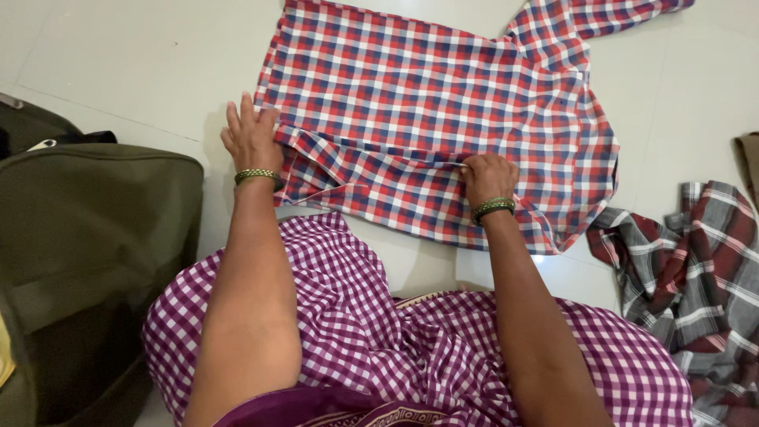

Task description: The person folds a red, white, and blue checkered shirt on the floor. They smooth the fabric, fold the sleeves inward, fold the bottom up, and then fold the shirt in half.

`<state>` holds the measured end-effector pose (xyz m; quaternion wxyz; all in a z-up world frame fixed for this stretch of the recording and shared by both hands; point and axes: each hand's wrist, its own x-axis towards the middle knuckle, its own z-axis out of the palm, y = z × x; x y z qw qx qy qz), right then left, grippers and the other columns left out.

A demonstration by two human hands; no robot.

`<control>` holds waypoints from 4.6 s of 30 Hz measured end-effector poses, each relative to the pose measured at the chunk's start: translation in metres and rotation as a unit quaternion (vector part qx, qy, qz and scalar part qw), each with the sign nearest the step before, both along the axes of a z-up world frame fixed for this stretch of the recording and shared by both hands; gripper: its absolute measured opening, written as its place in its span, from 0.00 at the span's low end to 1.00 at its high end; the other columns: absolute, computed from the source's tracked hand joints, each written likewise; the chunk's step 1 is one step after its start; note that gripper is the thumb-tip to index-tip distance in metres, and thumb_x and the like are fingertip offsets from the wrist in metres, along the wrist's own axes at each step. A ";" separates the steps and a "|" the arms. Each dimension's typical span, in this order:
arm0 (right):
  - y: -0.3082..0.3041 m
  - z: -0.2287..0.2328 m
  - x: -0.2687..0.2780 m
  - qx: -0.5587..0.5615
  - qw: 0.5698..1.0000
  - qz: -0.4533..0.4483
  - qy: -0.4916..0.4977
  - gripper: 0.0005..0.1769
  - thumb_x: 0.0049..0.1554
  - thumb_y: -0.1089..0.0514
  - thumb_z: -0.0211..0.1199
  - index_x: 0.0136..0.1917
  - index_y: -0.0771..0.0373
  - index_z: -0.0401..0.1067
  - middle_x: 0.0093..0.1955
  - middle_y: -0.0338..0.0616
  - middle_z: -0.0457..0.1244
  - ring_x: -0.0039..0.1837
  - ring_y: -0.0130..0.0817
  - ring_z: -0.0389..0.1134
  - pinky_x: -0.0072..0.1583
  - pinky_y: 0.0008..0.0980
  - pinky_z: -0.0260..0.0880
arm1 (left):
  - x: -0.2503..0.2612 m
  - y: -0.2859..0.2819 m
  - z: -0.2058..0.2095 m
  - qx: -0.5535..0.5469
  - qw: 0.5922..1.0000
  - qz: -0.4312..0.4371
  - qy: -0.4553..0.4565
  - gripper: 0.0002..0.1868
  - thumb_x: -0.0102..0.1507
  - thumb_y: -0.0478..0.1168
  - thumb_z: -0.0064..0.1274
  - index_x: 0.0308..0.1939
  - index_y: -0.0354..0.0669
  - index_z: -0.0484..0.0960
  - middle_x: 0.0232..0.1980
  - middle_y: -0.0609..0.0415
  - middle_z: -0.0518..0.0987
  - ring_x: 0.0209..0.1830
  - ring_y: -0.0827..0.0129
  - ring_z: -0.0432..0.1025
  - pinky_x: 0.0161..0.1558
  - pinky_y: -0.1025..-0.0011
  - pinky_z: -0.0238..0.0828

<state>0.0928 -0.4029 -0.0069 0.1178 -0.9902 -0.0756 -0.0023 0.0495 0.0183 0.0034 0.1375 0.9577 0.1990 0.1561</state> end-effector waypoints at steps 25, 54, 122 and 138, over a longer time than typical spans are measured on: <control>0.001 -0.005 0.000 0.022 0.999 0.015 -0.022 0.12 0.61 0.52 0.64 0.57 0.54 0.79 0.56 0.42 0.70 0.64 0.43 0.65 0.69 0.49 0.55 | -0.002 0.019 -0.031 -0.311 0.924 0.217 0.046 0.23 0.50 0.53 0.71 0.43 0.45 0.86 0.49 0.51 0.85 0.50 0.58 0.80 0.53 0.59 0.75; -0.006 -0.010 0.008 0.018 0.999 0.005 -0.032 0.07 0.60 0.54 0.66 0.51 0.54 0.80 0.54 0.42 0.70 0.62 0.43 0.66 0.67 0.50 0.57 | 0.019 0.057 -0.062 -0.358 0.908 0.195 -0.095 0.19 0.51 0.26 0.66 0.44 0.43 0.84 0.40 0.54 0.83 0.37 0.68 0.79 0.37 0.70 0.79; -0.068 0.012 -0.007 -0.078 0.901 -0.352 0.240 0.12 0.61 0.50 0.62 0.58 0.46 0.77 0.61 0.42 0.69 0.69 0.47 0.64 0.71 0.55 0.52 | 0.110 -0.322 -0.042 -0.155 0.959 -0.227 0.070 0.09 0.57 0.47 0.65 0.28 0.49 0.86 0.35 0.58 0.82 0.43 0.63 0.72 0.54 0.55 0.66; -0.101 0.053 -0.034 -0.017 0.906 -0.418 0.061 0.22 0.51 0.57 0.70 0.60 0.53 0.74 0.63 0.50 0.65 0.66 0.50 0.67 0.66 0.49 0.67 | -0.021 -0.308 -0.022 -0.015 0.911 -0.376 -0.170 0.09 0.62 0.44 0.59 0.33 0.44 0.78 0.42 0.51 0.74 0.51 0.56 0.68 0.54 0.54 0.65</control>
